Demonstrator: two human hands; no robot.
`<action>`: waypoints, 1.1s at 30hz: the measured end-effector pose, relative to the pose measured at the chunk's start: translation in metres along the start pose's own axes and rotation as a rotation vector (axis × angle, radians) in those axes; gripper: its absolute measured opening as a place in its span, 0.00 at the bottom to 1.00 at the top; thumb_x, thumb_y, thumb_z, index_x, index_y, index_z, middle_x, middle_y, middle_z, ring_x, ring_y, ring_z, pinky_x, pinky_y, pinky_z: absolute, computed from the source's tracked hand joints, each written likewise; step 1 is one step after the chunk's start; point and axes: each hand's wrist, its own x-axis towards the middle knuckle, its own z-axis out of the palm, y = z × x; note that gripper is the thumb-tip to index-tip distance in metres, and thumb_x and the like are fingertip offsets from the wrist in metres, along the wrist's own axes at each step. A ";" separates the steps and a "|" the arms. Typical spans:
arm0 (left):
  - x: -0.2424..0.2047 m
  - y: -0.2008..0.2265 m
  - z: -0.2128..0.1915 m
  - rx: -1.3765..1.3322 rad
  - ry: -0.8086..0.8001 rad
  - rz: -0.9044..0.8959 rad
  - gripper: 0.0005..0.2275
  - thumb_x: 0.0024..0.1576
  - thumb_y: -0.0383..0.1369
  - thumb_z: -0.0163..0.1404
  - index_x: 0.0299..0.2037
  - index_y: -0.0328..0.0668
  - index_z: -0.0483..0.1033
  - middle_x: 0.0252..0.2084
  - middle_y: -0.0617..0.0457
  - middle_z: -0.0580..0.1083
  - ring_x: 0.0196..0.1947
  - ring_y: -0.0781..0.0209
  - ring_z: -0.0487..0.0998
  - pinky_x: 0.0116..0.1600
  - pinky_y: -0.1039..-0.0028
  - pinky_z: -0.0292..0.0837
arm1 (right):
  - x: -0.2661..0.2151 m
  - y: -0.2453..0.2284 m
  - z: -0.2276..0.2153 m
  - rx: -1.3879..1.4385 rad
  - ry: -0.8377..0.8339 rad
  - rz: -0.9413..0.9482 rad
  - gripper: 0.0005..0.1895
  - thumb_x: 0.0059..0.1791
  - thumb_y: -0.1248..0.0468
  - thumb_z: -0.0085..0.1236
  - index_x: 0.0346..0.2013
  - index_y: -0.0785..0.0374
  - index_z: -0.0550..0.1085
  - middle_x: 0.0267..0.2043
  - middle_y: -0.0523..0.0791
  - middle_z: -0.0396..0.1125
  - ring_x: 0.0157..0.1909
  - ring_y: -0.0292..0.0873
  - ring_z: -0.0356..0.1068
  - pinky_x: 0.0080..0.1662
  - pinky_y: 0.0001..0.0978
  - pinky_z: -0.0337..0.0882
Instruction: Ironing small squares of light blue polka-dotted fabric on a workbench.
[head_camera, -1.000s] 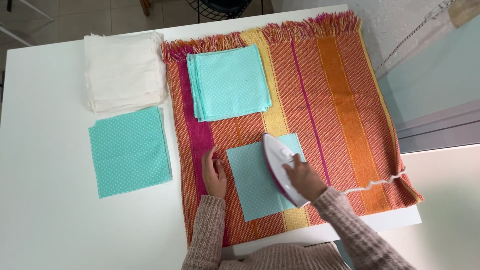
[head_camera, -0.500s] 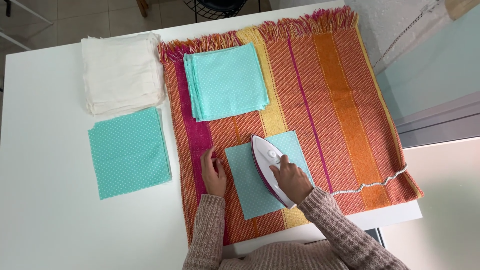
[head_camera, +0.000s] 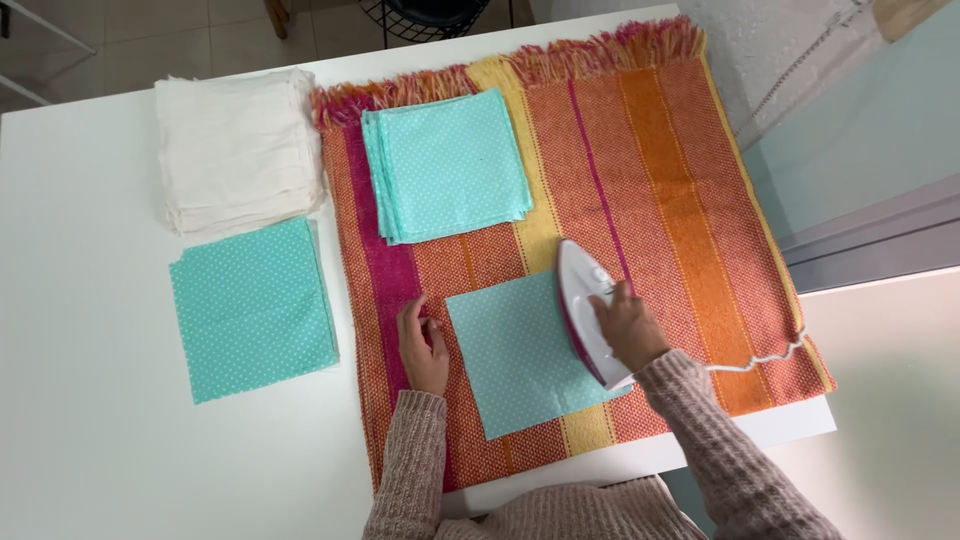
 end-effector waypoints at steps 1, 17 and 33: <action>0.000 0.000 0.000 0.013 0.006 0.000 0.22 0.60 0.16 0.39 0.65 0.41 0.64 0.57 0.45 0.65 0.41 0.53 0.80 0.50 0.56 0.76 | -0.011 -0.013 -0.007 -0.004 0.005 -0.014 0.30 0.54 0.35 0.38 0.48 0.59 0.63 0.33 0.58 0.73 0.40 0.66 0.77 0.39 0.55 0.79; -0.009 0.047 -0.008 0.151 0.066 -0.002 0.20 0.61 0.15 0.43 0.63 0.37 0.65 0.58 0.43 0.69 0.49 0.50 0.78 0.55 0.63 0.77 | -0.068 0.150 -0.102 0.239 0.447 0.205 0.22 0.52 0.45 0.55 0.35 0.63 0.75 0.28 0.49 0.74 0.28 0.51 0.74 0.32 0.42 0.73; 0.027 0.282 0.217 -0.097 -1.127 0.253 0.21 0.64 0.40 0.42 0.65 0.40 0.63 0.67 0.43 0.69 0.60 0.50 0.75 0.60 0.62 0.77 | -0.050 0.150 -0.092 1.771 0.565 -0.316 0.18 0.57 0.56 0.39 0.39 0.66 0.73 0.35 0.49 0.68 0.40 0.46 0.68 0.48 0.40 0.67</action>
